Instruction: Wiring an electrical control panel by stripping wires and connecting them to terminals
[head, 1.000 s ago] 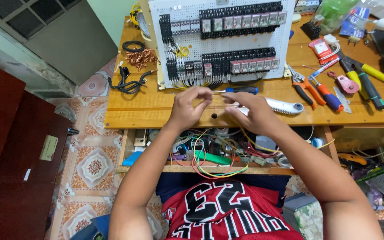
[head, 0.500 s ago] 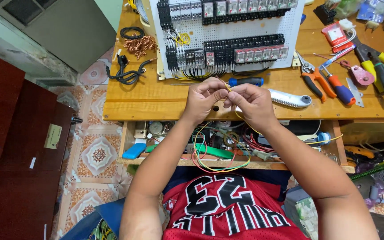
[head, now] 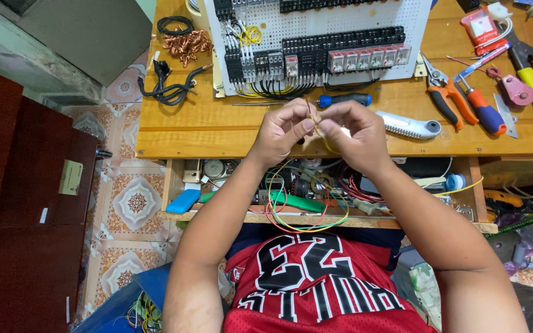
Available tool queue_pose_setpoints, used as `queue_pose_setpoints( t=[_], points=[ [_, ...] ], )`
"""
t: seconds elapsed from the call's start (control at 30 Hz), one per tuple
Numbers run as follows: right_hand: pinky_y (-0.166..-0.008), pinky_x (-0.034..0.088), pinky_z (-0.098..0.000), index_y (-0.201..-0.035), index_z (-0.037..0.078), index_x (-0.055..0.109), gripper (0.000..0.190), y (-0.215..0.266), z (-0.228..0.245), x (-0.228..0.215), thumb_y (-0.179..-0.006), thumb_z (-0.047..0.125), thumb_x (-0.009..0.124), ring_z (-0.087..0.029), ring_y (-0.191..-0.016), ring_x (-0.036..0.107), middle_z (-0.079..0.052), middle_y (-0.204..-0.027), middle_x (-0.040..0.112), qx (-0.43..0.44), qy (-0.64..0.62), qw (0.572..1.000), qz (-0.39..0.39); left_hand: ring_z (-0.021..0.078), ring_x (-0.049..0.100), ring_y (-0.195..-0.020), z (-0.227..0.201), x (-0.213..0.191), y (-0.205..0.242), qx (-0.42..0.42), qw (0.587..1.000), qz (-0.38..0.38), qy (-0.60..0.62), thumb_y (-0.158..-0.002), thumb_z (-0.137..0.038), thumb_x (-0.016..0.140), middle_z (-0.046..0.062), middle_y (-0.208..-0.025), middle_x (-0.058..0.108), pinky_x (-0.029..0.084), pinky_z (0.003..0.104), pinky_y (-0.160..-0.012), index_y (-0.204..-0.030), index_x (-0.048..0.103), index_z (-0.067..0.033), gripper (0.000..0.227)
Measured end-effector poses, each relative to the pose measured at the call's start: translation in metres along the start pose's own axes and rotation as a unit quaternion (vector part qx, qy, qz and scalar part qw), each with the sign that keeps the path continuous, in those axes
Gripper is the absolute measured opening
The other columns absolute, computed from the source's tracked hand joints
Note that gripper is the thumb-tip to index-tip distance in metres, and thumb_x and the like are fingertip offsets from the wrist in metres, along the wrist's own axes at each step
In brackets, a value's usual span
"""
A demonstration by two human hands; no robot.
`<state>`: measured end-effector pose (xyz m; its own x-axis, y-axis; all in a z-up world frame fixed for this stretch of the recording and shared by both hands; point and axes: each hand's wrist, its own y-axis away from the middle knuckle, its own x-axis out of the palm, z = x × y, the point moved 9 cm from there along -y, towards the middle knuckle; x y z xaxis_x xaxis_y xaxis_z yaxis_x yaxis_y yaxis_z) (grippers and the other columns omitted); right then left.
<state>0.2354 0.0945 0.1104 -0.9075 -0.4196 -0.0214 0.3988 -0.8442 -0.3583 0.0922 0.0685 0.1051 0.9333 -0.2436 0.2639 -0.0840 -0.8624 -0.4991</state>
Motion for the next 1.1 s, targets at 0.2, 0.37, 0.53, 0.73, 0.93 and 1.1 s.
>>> queue_pose_setpoints(
  t=[0.2,0.37,0.53,0.73,0.93,1.1],
  points=[
    [-0.079,0.058,-0.0344,-0.119,-0.006,0.070,0.023,-0.009,0.010,-0.002,-0.101,0.009,0.071,-0.019,-0.093,0.068,-0.018,-0.099,0.070,-0.057,0.016,0.997,0.047,0.0042,0.064,-0.076,0.023,0.004,0.014,-0.110,0.994,0.002,0.005,-0.098,-0.009,0.072,0.003,-0.081,0.065,0.056,0.020,-0.064,-0.099,0.068,-0.0002,0.010],
    [-0.071,0.058,-0.0311,-0.099,-0.006,0.070,0.008,-0.009,-0.012,-0.003,-0.098,0.001,0.073,-0.018,-0.085,0.066,-0.016,-0.094,0.065,-0.027,-0.053,0.996,0.067,0.0036,0.067,-0.066,0.036,0.005,0.018,-0.156,0.987,0.009,0.023,-0.093,-0.003,0.073,0.002,-0.076,0.062,0.056,0.018,-0.055,-0.101,0.068,-0.0007,0.009],
    [-0.072,0.057,-0.0276,-0.097,-0.004,0.065,0.010,-0.005,-0.012,-0.005,-0.104,0.003,0.066,-0.014,-0.081,0.063,-0.013,-0.092,0.063,-0.007,-0.076,0.996,0.047,0.0035,0.062,-0.072,0.034,-0.001,0.013,-0.113,0.994,0.006,0.000,-0.096,-0.005,0.072,0.005,-0.081,0.065,0.056,0.020,-0.057,-0.104,0.068,0.0018,0.011],
    [-0.074,0.055,-0.0278,-0.094,-0.005,0.062,0.012,-0.002,0.002,0.001,-0.104,0.002,0.065,-0.015,-0.081,0.061,-0.014,-0.092,0.061,-0.026,-0.093,0.994,0.044,0.0065,0.053,-0.044,0.027,0.002,0.015,-0.081,0.994,-0.029,0.063,-0.100,-0.004,0.065,0.010,-0.076,0.061,0.045,0.020,-0.040,-0.106,0.062,0.0031,0.010],
    [-0.072,0.054,-0.0252,-0.093,-0.004,0.061,0.013,-0.002,0.006,0.002,-0.104,0.003,0.065,-0.012,-0.079,0.060,-0.013,-0.090,0.060,-0.022,-0.093,0.995,0.035,0.0094,0.051,-0.038,0.024,0.001,0.016,-0.082,0.993,-0.040,0.075,-0.098,-0.006,0.067,0.013,-0.067,0.060,0.041,0.021,-0.035,-0.103,0.064,0.0069,0.014],
    [-0.070,0.053,-0.0233,-0.092,-0.003,0.062,0.014,0.000,-0.007,0.000,-0.105,0.003,0.065,-0.010,-0.077,0.060,-0.011,-0.088,0.061,-0.012,-0.090,0.996,0.019,0.0096,0.053,-0.038,0.021,0.004,0.016,-0.083,0.994,-0.026,0.067,-0.098,-0.006,0.067,0.014,-0.067,0.063,0.042,0.022,-0.035,-0.102,0.067,0.0061,0.013]
  ],
)
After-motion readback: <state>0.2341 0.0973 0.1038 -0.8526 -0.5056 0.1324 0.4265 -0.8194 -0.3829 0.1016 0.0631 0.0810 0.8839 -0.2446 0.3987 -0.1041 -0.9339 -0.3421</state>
